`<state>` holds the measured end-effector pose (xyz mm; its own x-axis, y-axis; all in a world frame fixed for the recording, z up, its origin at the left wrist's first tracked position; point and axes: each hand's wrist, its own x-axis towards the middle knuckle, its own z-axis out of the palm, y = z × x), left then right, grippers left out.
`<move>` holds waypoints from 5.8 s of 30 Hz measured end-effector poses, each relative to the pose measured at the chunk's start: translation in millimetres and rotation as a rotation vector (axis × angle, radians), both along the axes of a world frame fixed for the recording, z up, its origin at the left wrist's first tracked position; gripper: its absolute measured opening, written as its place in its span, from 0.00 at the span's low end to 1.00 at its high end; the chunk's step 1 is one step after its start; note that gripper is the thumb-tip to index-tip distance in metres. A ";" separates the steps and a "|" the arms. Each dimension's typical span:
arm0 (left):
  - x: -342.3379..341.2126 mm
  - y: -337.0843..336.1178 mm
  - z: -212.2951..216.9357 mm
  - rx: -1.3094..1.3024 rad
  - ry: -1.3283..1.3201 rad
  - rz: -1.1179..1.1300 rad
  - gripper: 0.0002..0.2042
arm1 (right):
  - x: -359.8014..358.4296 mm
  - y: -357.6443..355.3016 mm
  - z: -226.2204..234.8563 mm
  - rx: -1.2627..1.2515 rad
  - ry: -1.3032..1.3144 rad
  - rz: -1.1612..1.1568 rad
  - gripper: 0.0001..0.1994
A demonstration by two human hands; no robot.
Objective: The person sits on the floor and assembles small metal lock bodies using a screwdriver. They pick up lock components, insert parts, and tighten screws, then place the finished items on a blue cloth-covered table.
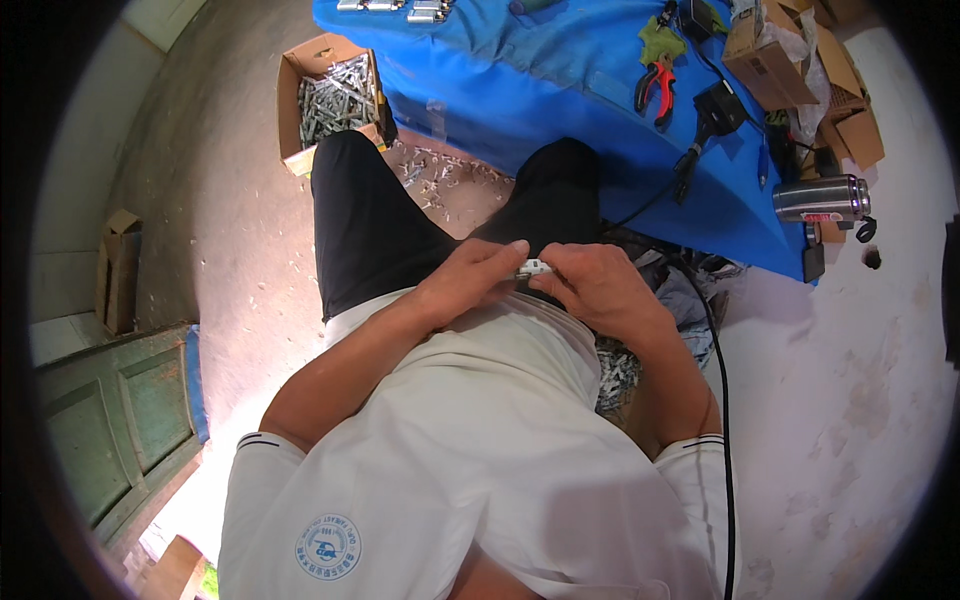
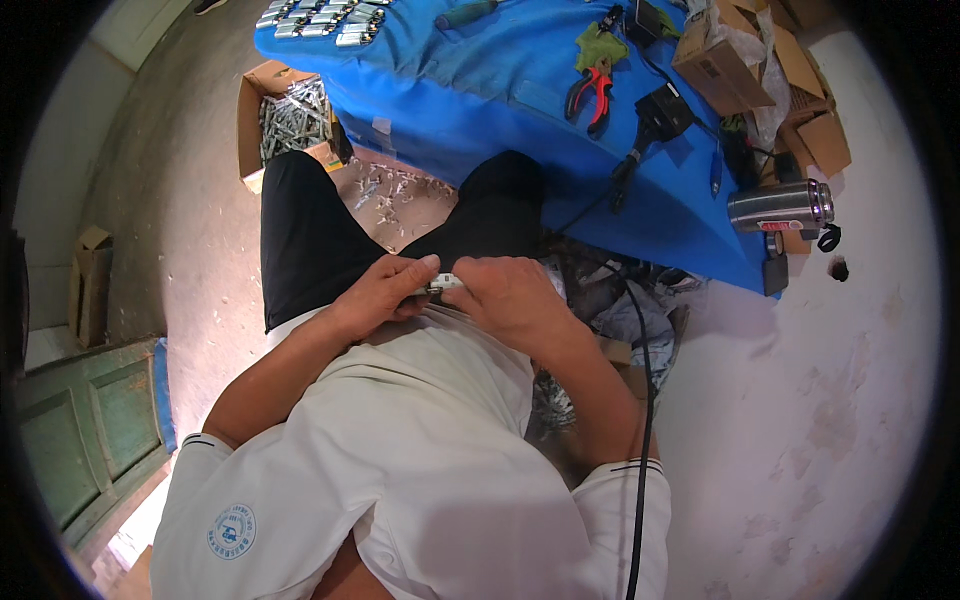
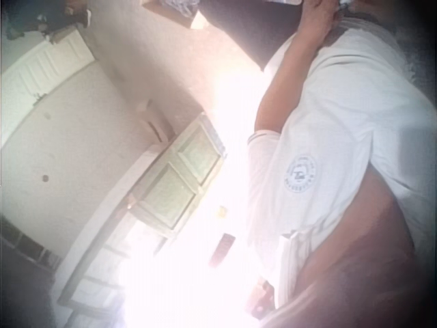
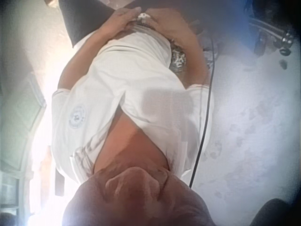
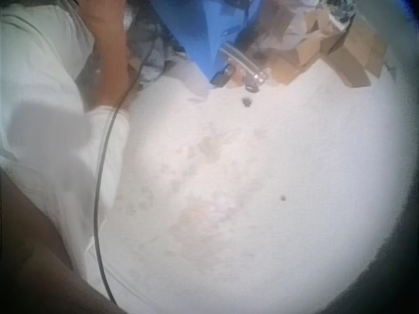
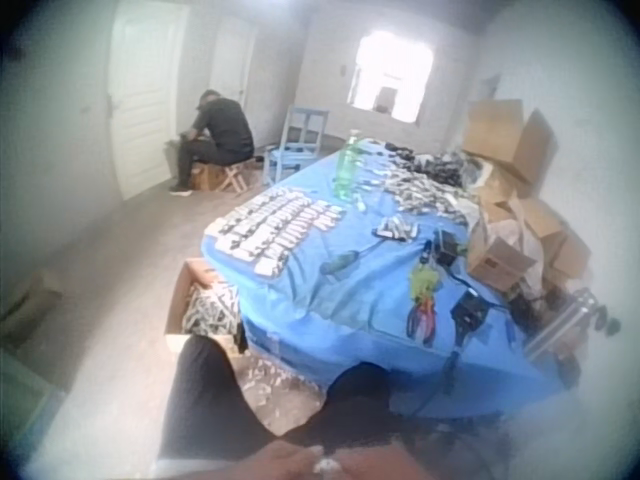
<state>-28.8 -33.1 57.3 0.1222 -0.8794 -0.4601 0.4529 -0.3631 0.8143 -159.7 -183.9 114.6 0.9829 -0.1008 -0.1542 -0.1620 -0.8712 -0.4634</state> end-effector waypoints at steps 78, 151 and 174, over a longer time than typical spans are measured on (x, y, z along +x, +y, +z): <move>10.8 -11.6 2.8 -0.259 0.661 0.115 0.27 | -183.7 21.2 -86.3 -0.040 -0.214 -1.142 0.18; 4.8 -7.3 9.7 -0.171 0.388 0.358 0.15 | 6.9 56.8 -38.7 1.296 -0.493 -0.664 0.09; 2.8 -8.7 9.9 -0.168 0.338 0.354 0.14 | 4.1 56.6 -40.4 1.376 -0.485 -0.681 0.10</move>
